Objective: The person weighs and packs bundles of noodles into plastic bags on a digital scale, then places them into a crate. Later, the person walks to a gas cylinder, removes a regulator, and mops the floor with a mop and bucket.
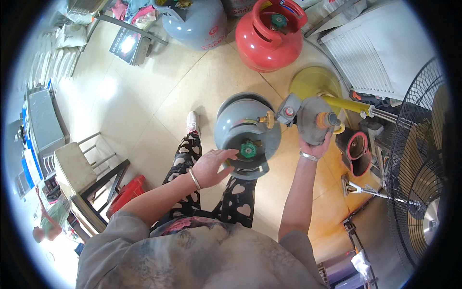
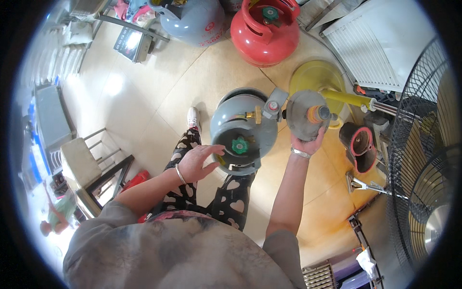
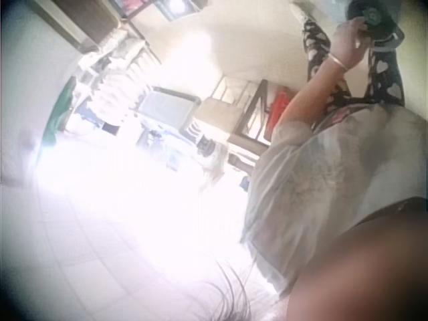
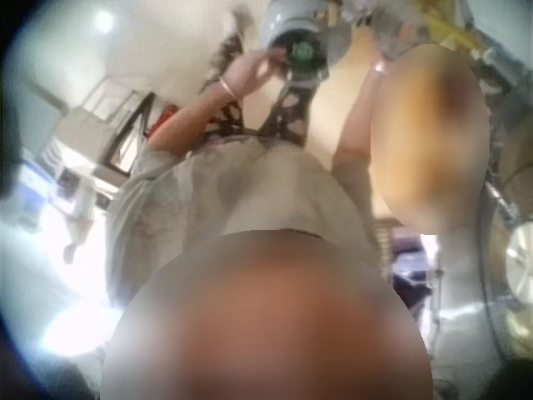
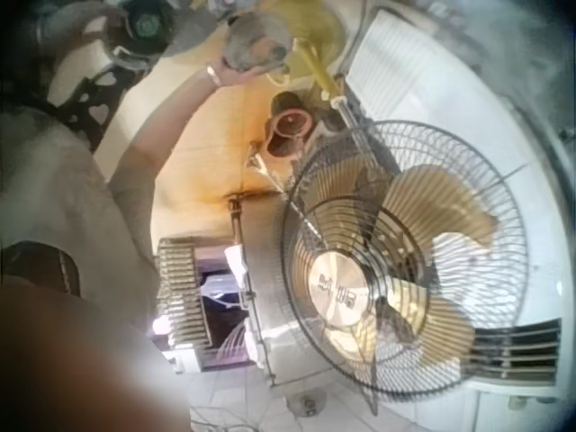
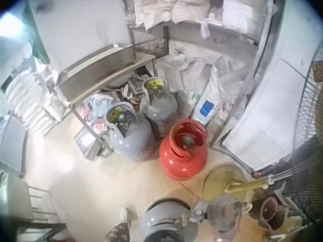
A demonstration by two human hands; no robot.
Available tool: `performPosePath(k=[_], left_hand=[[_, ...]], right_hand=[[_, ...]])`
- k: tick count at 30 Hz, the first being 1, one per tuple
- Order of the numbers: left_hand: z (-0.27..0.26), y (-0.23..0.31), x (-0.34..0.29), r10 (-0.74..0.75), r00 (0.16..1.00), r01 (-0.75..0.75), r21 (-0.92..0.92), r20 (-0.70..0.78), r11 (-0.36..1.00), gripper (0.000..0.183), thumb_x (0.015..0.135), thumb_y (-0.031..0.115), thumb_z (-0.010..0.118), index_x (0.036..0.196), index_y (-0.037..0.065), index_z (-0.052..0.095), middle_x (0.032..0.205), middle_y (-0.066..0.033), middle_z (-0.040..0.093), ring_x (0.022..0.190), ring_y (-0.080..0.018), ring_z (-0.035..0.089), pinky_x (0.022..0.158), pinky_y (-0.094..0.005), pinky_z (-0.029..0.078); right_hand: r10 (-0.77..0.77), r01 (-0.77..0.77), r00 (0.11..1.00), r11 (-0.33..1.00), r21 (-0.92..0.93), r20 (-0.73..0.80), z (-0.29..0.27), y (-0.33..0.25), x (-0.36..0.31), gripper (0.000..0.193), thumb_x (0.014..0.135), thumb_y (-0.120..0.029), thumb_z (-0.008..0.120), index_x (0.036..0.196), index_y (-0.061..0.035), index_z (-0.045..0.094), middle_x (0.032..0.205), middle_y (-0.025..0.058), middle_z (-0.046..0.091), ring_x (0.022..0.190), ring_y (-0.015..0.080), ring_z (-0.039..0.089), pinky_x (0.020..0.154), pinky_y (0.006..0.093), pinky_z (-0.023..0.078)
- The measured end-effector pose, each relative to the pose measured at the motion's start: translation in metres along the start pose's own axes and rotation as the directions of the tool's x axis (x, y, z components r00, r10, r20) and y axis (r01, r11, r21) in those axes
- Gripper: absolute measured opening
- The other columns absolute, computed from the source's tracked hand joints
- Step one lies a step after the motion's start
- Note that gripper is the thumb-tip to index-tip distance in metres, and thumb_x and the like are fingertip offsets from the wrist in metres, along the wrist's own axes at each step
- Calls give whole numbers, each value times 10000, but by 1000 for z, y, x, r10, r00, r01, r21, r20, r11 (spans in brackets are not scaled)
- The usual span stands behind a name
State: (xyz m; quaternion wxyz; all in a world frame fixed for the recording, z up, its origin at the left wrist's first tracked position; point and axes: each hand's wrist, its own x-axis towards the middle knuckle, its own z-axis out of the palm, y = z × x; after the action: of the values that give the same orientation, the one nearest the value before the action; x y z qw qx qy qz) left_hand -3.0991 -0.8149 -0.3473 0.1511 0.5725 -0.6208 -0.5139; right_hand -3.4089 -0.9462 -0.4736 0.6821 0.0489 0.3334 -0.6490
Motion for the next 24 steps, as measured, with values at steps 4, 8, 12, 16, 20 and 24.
performPosePath(k=[4, 8, 12, 16, 20, 24], left_hand=[[-75, -51, -15, -46, 998, 47, -17, 31, 999, 383, 796, 76, 595, 1174, 63, 535, 1035, -79, 648, 951, -296, 596, 836, -373, 472], [-169, -110, -49, -169, 984, 170, 7, -51, 985, 304, 823, 120, 584, 1120, 56, 580, 1072, -101, 645, 987, -294, 606, 858, -372, 477], [-250, -153, -79, -209, 972, 221, 115, -107, 968, 251, 844, 140, 562, 1079, 68, 608, 1063, -100, 650, 990, -265, 617, 856, -363, 484], [-291, -169, -64, -227, 970, 234, 64, -91, 970, 236, 849, 118, 558, 1073, 62, 605, 1013, -89, 670, 964, -259, 631, 851, -355, 488], [-306, -162, -7, -29, 997, 39, 153, -70, 987, 239, 837, 81, 572, 1071, 42, 599, 958, -81, 684, 931, -252, 645, 839, -343, 492], [-318, -144, 48, -29, 998, 21, 158, 49, 987, 232, 832, 62, 578, 1061, 37, 603, 951, -93, 684, 924, -235, 652, 828, -326, 496]], right_hand=[[-51, 50, 998, 998, -26, -31, 31, 29, -7, 606, 768, -313, 647, 1307, -115, 451, 1351, 88, 458, 1258, 303, 409, 1054, 518, 308], [-113, 114, 991, 993, 14, -78, 61, 64, -15, 615, 734, -293, 673, 1286, -110, 473, 1325, 90, 486, 1232, 305, 441, 1035, 515, 337], [-227, 238, 958, 971, 40, -176, 88, 87, -13, 598, 693, -279, 690, 1244, -124, 518, 1285, 73, 523, 1209, 302, 465, 1011, 508, 367], [-280, 317, 906, 946, 71, -319, 113, 98, -4, 590, 681, -281, 674, 1232, -136, 525, 1268, 62, 534, 1197, 299, 474, 994, 512, 382], [-336, 387, 874, 919, 82, -352, 128, 98, 12, 591, 704, -299, 637, 1255, -135, 500, 1297, 69, 509, 1217, 311, 454, 1007, 526, 359], [-422, 507, 797, 856, 99, -432, 125, 82, 50, 586, 742, -295, 594, 1288, -122, 469, 1339, 85, 473, 1256, 329, 413, 1033, 549, 320]])
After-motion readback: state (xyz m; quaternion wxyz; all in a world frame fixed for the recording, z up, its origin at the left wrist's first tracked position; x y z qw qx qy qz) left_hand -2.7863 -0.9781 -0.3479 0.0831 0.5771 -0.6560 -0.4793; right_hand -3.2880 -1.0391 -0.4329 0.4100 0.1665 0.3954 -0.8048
